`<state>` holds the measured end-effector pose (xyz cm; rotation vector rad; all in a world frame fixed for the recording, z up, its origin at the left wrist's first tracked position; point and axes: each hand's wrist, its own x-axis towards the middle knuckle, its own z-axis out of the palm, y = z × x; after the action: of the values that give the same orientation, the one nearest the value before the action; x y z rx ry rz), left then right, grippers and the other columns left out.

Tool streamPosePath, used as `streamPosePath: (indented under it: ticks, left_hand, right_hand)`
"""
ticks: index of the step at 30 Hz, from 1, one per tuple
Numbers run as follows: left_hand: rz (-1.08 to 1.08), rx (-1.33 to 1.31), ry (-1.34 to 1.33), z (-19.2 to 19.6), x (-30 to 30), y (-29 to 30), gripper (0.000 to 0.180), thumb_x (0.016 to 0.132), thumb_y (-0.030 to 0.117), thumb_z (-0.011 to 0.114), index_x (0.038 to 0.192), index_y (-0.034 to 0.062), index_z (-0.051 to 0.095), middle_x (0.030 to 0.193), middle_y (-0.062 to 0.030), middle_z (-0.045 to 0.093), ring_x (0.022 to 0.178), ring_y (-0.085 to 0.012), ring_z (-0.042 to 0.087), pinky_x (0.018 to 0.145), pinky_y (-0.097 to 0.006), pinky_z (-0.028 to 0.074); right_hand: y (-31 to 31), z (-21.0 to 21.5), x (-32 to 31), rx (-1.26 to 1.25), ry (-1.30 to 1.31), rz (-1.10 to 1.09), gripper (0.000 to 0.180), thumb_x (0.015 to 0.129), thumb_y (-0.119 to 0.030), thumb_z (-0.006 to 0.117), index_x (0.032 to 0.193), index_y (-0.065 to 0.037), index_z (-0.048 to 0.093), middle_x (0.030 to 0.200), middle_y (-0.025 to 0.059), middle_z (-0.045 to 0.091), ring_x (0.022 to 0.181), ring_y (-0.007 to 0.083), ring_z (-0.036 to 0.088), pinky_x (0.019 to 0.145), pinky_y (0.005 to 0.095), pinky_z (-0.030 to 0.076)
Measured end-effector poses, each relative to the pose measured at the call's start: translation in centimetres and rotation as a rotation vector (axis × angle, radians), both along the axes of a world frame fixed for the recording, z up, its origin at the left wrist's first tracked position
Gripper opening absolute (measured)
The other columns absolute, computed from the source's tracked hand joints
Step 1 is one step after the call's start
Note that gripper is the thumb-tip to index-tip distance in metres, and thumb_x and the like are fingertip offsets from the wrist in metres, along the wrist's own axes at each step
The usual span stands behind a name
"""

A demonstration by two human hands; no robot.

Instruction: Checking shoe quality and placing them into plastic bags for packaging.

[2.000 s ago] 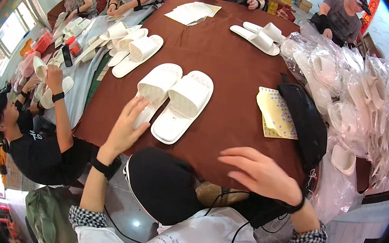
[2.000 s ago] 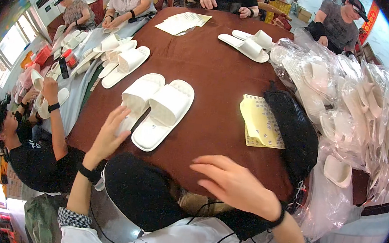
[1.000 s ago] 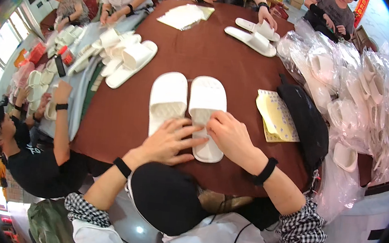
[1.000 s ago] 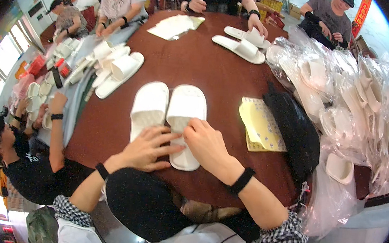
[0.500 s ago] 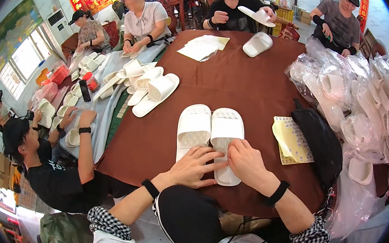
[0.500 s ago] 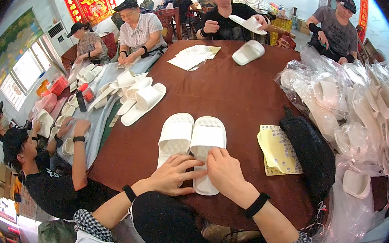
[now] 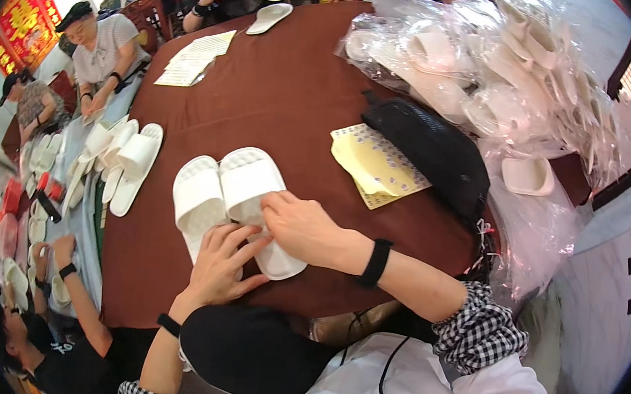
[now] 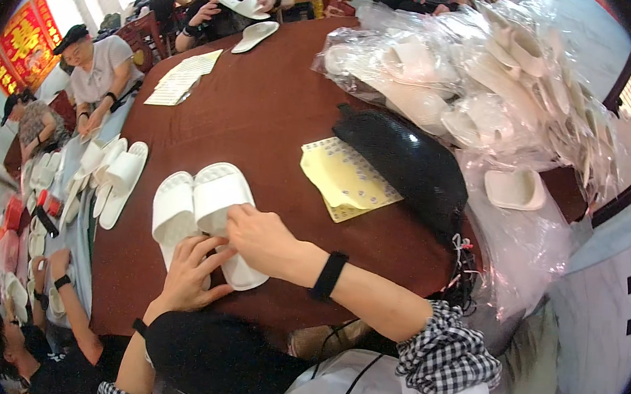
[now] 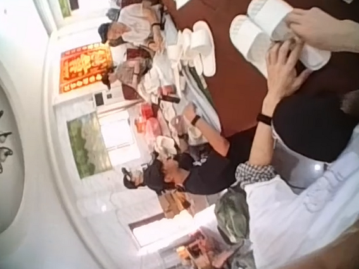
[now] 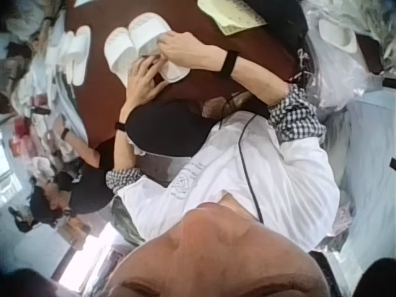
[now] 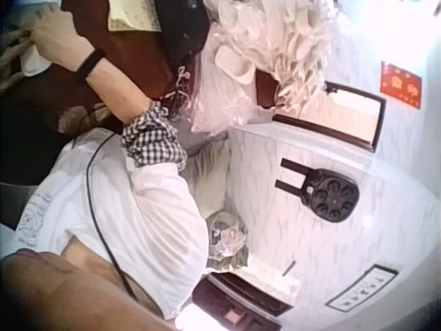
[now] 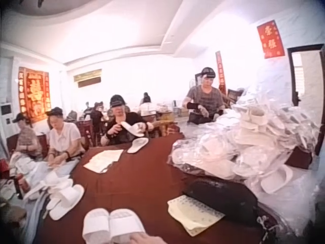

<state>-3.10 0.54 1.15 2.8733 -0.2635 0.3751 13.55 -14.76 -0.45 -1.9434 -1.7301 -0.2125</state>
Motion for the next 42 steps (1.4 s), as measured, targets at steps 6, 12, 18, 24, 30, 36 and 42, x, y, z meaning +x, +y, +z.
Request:
streamPosePath:
  ticks: [6, 12, 18, 24, 30, 36, 42]
  left_hand:
    - [-0.015, -0.006, -0.030, -0.4, 0.1, -0.3, 0.062, 0.072, 0.038, 0.080, 0.129, 0.0190, 0.063, 0.135, -0.0044, 0.055, 0.123, -0.0305, 0.048, 0.108, -0.048, 0.035]
    - [-0.026, 0.016, -0.040, -0.6, 0.1, 0.0, 0.060, 0.073, 0.040, 0.080, 0.126, 0.0177, 0.064, 0.136, -0.0066, 0.054, 0.124, -0.0348, 0.047, 0.106, -0.050, 0.037]
    - [0.000, -0.009, -0.027, -0.7, -0.4, -0.1, 0.058, 0.073, 0.040, 0.079, 0.125, 0.0183, 0.065, 0.136, -0.0065, 0.055, 0.124, -0.0346, 0.047, 0.106, -0.049, 0.038]
    - [-0.011, 0.009, -0.033, -0.6, -0.2, 0.1, 0.057, 0.075, 0.040, 0.078, 0.127, 0.0192, 0.064, 0.135, -0.0067, 0.054, 0.123, -0.0341, 0.047, 0.106, -0.049, 0.038]
    - [-0.018, -0.014, -0.029, -0.4, 0.0, -0.1, 0.058, 0.076, 0.041, 0.077, 0.128, 0.0189, 0.064, 0.136, -0.0070, 0.054, 0.123, -0.0340, 0.047, 0.105, -0.049, 0.038]
    - [-0.004, -0.013, -0.033, -0.1, -0.5, 0.0, 0.057, 0.076, 0.040, 0.078, 0.128, 0.0194, 0.065, 0.136, -0.0069, 0.054, 0.123, -0.0336, 0.047, 0.106, -0.049, 0.038]
    - [-0.031, -0.038, -0.053, -0.3, 0.2, -0.2, 0.056, 0.076, 0.037, 0.078, 0.128, 0.0213, 0.065, 0.134, -0.0047, 0.056, 0.120, -0.0310, 0.049, 0.106, -0.047, 0.037]
  right_hand:
    - [-0.4, 0.2, -0.5, -0.034, -0.132, -0.016, 0.023, 0.076, -0.008, 0.065, 0.094, 0.004, 0.061, 0.104, 0.0112, 0.057, 0.101, 0.0253, 0.060, 0.067, 0.0311, 0.057]
    - [-2.3, 1.9, 0.0, -0.067, 0.160, 0.005, 0.016, 0.081, -0.007, 0.064, 0.094, 0.001, 0.059, 0.105, 0.0128, 0.055, 0.097, 0.0274, 0.059, 0.068, 0.0354, 0.057]
    - [-9.4, 5.4, 8.1, 0.083, 0.224, -0.382, 0.008, 0.093, -0.011, 0.058, 0.095, -0.004, 0.054, 0.096, 0.0149, 0.056, 0.088, 0.0372, 0.058, 0.078, 0.0432, 0.048]
    - [-12.8, 1.5, 11.2, -0.165, 0.252, -0.312, 0.007, 0.093, -0.011, 0.057, 0.096, -0.004, 0.055, 0.096, 0.0141, 0.056, 0.092, 0.0357, 0.059, 0.080, 0.0435, 0.049]
    - [-12.0, 0.6, 9.6, -0.185, 0.011, -0.372, 0.007, 0.091, -0.008, 0.058, 0.093, -0.002, 0.054, 0.096, 0.0153, 0.055, 0.089, 0.0348, 0.062, 0.076, 0.0431, 0.054]
    - [-11.4, 0.8, 8.3, -0.188, -0.291, -0.377, 0.014, 0.081, -0.005, 0.062, 0.093, -0.005, 0.056, 0.095, 0.0115, 0.056, 0.093, 0.0287, 0.062, 0.079, 0.0384, 0.052]
    - [-12.7, 0.5, 8.8, -0.260, -0.320, -0.379, 0.017, 0.079, -0.006, 0.065, 0.094, -0.006, 0.058, 0.096, 0.0094, 0.059, 0.095, 0.0277, 0.062, 0.082, 0.0373, 0.050]
